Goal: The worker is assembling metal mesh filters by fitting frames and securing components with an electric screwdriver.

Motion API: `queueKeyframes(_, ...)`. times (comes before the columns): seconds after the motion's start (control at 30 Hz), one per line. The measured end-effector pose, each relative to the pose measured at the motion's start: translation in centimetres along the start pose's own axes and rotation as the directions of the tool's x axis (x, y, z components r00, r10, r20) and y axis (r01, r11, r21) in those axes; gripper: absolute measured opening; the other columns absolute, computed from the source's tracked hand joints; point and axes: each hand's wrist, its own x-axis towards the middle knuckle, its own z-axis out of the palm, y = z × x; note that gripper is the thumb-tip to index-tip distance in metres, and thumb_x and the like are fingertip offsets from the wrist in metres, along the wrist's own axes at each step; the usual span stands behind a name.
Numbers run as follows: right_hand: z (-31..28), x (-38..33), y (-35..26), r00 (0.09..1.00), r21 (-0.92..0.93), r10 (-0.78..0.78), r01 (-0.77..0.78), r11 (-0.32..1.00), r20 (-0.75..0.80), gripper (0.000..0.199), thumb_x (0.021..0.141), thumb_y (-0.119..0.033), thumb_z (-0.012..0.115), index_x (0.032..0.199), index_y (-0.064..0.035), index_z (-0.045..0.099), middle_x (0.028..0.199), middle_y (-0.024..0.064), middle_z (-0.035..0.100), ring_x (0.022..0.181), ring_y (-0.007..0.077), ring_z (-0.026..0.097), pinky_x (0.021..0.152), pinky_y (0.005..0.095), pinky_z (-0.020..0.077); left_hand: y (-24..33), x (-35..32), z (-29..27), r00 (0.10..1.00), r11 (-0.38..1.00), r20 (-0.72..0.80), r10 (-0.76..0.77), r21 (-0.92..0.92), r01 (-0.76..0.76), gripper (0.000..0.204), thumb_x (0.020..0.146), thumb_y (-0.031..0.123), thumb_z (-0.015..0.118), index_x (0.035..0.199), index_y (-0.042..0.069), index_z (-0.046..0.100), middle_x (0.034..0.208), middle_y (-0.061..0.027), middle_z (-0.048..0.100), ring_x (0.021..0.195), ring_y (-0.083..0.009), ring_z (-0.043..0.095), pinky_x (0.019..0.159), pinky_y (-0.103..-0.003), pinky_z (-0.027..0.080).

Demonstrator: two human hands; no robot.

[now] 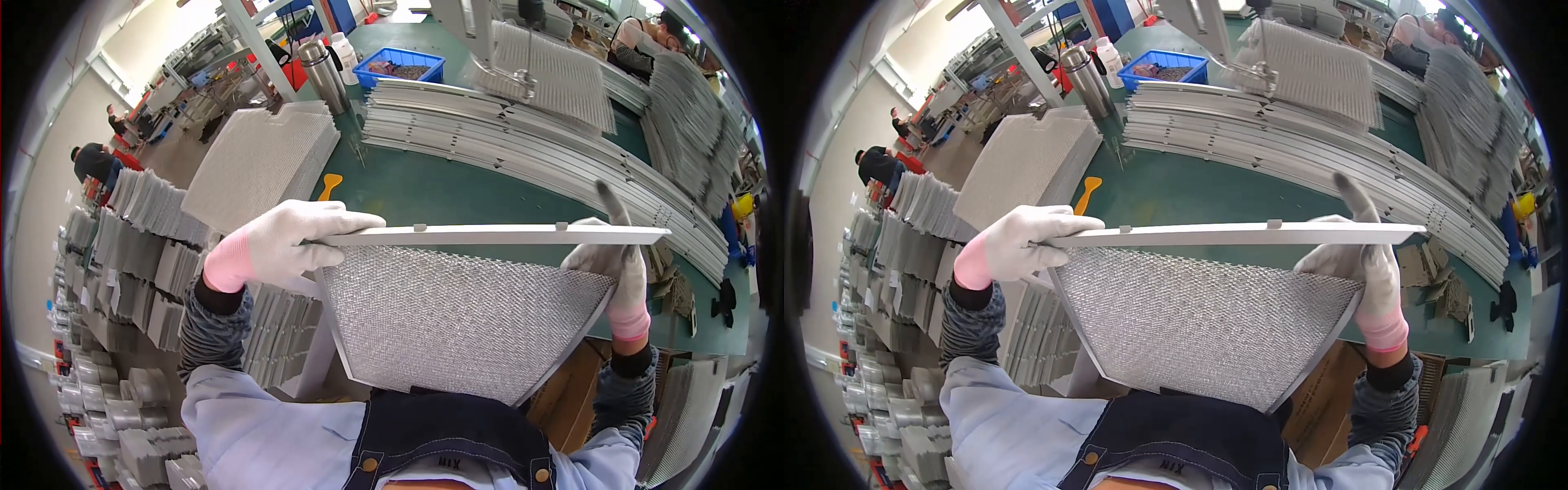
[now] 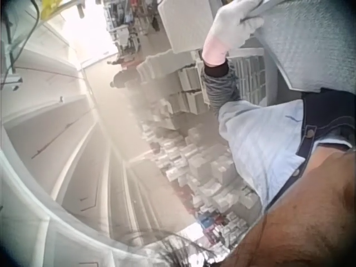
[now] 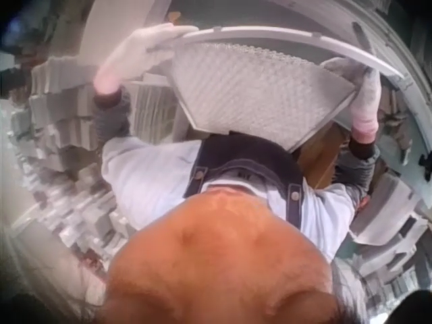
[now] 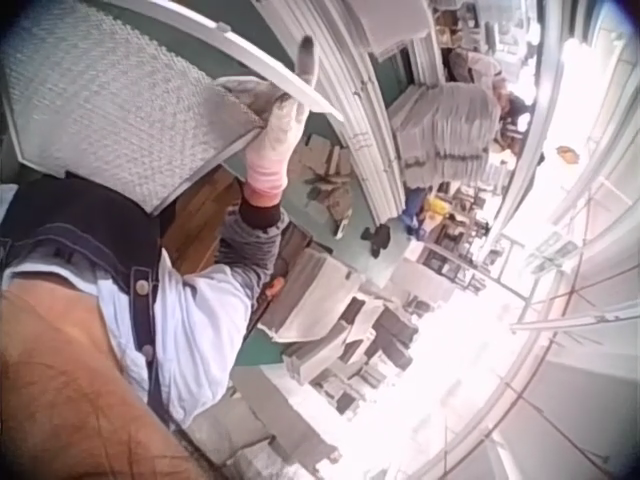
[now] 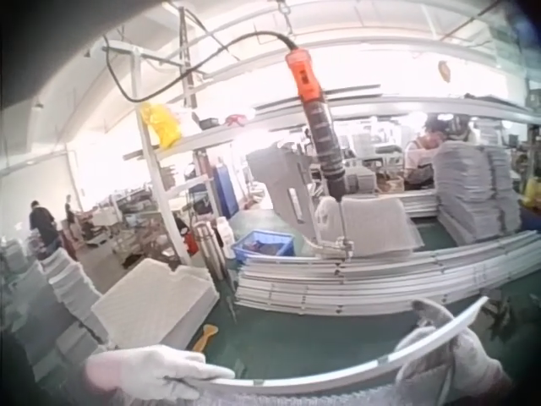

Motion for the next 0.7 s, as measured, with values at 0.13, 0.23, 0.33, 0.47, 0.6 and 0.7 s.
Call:
queueKeyframes(0.13, -0.3, -0.1, 0.7, 0.994, 0.063, -0.111, 0.111, 0.992, 0.006, 0.074, 0.089, -0.040, 0.065, 0.143, -0.0030, 0.031, 0.121, 0.0286, 0.055, 0.085, 0.0332, 0.069, 0.072, 0.0417, 0.0598, -0.3, 0.8, -0.5, 0.999, 1.000, 0.033, -0.025, -0.012, 0.025, 0.051, 0.072, 0.001, 0.069, 0.123, 0.002, 0.061, 0.092, -0.0134, 0.067, 0.078, -0.0230, 0.064, 0.075, -0.032, 0.050)
queueKeyframes(0.23, 0.0, 0.2, 0.4, 0.963, 0.074, -0.209, 0.199, 0.977, 0.170, 0.057, 0.089, -0.032, 0.066, 0.130, 0.0003, 0.045, 0.116, 0.0265, 0.059, 0.091, 0.0340, 0.069, 0.081, 0.0452, 0.0589, 0.0, 1.6, -1.0, 0.989, 0.993, 0.090, -0.114, -0.009, 0.115, 0.045, 0.073, 0.006, 0.072, 0.117, 0.001, 0.065, 0.092, -0.0151, 0.068, 0.078, -0.0225, 0.065, 0.074, -0.030, 0.051)
queueKeyframes(0.33, 0.2, 0.1, -0.3, 0.994, -0.023, -0.076, 0.078, 0.997, 0.072, 0.039, 0.091, -0.023, 0.061, 0.119, 0.0024, 0.052, 0.109, 0.0243, 0.063, 0.093, 0.0343, 0.068, 0.082, 0.0434, 0.0586, 1.0, 2.6, -1.9, 0.962, 0.980, 0.185, -0.200, 0.029, 0.198, 0.044, 0.074, 0.007, 0.073, 0.116, 0.001, 0.065, 0.093, -0.0164, 0.069, 0.076, -0.0221, 0.066, 0.073, -0.029, 0.051)
queueKeyframes(0.47, 2.0, 0.2, -1.0, 0.993, -0.033, 0.025, -0.029, 0.999, -0.113, 0.025, 0.091, -0.015, 0.052, 0.107, 0.0029, 0.058, 0.104, 0.0223, 0.065, 0.089, 0.0299, 0.069, 0.083, 0.0416, 0.0578, 2.4, 5.2, -1.1, 0.983, 0.995, 0.170, -0.075, -0.057, 0.086, 0.053, 0.068, 0.005, 0.075, 0.120, 0.004, 0.063, 0.093, -0.0146, 0.070, 0.078, -0.0214, 0.068, 0.074, -0.030, 0.052)
queueKeyframes(0.6, 1.5, 0.6, -0.6, 0.992, -0.224, -0.067, 0.041, 0.974, -0.109, 0.031, 0.095, -0.018, 0.044, 0.105, 0.0051, 0.061, 0.107, 0.0189, 0.066, 0.097, 0.0261, 0.066, 0.088, 0.0364, 0.0534, 1.6, 7.8, -0.5, 0.952, 0.995, 0.305, 0.038, -0.096, -0.009, 0.056, 0.070, 0.003, 0.072, 0.125, 0.003, 0.060, 0.105, -0.0169, 0.068, 0.091, -0.0247, 0.066, 0.083, -0.030, 0.051)
queueKeyframes(0.7, 1.3, 0.0, -0.6, 0.986, -0.157, 0.009, -0.035, 0.987, -0.164, 0.035, 0.097, -0.022, 0.042, 0.106, 0.0060, 0.062, 0.111, 0.0171, 0.065, 0.101, 0.0239, 0.064, 0.091, 0.0352, 0.0509, 1.8, 9.5, 0.3, 0.929, 0.992, 0.348, 0.130, -0.048, -0.121, 0.057, 0.072, 0.002, 0.072, 0.127, 0.002, 0.058, 0.111, -0.0185, 0.066, 0.096, -0.0267, 0.066, 0.086, -0.031, 0.050)
